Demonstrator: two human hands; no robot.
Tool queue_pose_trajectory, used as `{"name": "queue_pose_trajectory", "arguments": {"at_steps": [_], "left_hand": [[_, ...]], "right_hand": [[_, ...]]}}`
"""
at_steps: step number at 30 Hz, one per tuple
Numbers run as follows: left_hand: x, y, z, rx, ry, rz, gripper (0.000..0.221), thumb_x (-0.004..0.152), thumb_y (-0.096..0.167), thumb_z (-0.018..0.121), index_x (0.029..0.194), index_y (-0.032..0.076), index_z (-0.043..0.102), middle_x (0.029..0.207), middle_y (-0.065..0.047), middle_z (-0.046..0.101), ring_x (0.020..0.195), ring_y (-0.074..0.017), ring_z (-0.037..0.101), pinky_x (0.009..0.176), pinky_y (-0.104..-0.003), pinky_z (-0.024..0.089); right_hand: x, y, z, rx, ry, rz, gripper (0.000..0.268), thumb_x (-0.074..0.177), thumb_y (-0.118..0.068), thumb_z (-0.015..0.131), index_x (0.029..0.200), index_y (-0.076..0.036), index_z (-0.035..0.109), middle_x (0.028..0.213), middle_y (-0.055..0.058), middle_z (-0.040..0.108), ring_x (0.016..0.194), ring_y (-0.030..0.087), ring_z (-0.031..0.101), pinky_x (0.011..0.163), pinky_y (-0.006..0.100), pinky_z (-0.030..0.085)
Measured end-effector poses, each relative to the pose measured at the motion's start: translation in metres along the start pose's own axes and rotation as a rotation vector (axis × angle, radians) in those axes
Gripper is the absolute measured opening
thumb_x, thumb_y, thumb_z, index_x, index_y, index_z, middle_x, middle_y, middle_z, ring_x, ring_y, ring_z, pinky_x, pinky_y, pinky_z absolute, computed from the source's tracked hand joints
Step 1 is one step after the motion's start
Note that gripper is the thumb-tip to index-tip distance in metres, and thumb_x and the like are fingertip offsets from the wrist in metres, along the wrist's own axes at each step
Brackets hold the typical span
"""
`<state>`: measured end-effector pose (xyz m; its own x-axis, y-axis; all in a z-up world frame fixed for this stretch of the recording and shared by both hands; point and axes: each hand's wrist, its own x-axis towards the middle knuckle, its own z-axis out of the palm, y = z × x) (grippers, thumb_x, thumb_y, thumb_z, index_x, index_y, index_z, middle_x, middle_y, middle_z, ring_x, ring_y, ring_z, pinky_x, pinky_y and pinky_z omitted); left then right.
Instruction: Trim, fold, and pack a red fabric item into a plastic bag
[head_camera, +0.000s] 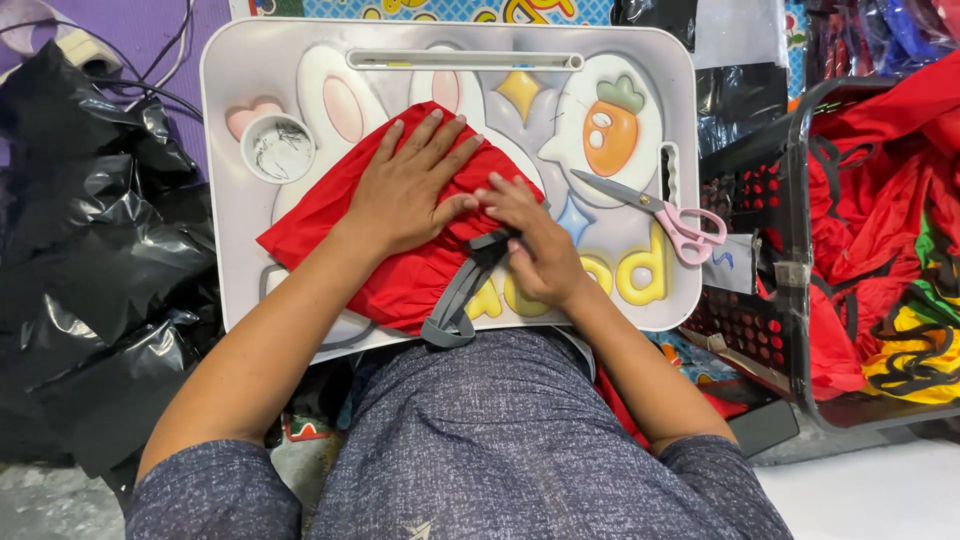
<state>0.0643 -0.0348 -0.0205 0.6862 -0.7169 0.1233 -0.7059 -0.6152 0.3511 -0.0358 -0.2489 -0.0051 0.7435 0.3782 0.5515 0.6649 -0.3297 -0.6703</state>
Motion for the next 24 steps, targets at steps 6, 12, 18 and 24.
{"name": "queue_pose_trajectory", "arguments": {"at_steps": [6,12,18,24], "left_hand": [[0.003,0.003,0.000,0.054,0.034,0.019,0.085,0.098,0.078,0.034,0.162,0.022,0.038,0.169,-0.008,0.033,0.156,-0.0305,0.026,0.124,-0.057,0.016],[0.006,0.014,-0.024,-0.023,0.004,0.011,0.086,0.097,0.072,0.045,0.164,0.020,0.031,0.171,-0.009,0.026,0.157,-0.0332,0.021,0.124,-0.062,0.017],[-0.035,0.062,-0.025,0.036,0.028,-0.012,0.086,0.090,0.053,0.068,0.161,0.015,0.038,0.168,-0.013,0.032,0.155,-0.0387,0.025,0.121,-0.065,0.022],[-0.042,0.055,0.003,-0.013,0.007,-0.027,0.085,0.098,0.058,0.054,0.167,0.018,0.024,0.172,-0.008,0.025,0.159,-0.0325,0.020,0.125,-0.059,0.013]], "right_hand": [[-0.004,0.013,-0.013,-0.477,0.272,0.243,0.048,0.097,-0.026,0.075,0.130,0.004,0.057,0.122,0.019,0.060,0.115,0.042,0.060,0.102,0.053,0.046],[-0.006,0.028,-0.015,-0.560,0.084,0.560,0.072,0.082,-0.044,0.088,0.133,-0.001,0.060,0.107,0.016,0.061,0.104,0.040,0.061,0.090,0.052,0.051],[-0.004,0.029,-0.013,-0.458,0.073,0.702,0.060,0.081,-0.040,0.091,0.125,-0.007,0.065,0.102,0.008,0.060,0.101,0.034,0.062,0.088,0.046,0.051],[0.001,0.007,-0.007,-0.095,0.252,0.696,0.061,0.078,-0.028,0.095,0.128,-0.011,0.065,0.116,0.008,0.059,0.117,0.026,0.061,0.103,0.038,0.045]]}}
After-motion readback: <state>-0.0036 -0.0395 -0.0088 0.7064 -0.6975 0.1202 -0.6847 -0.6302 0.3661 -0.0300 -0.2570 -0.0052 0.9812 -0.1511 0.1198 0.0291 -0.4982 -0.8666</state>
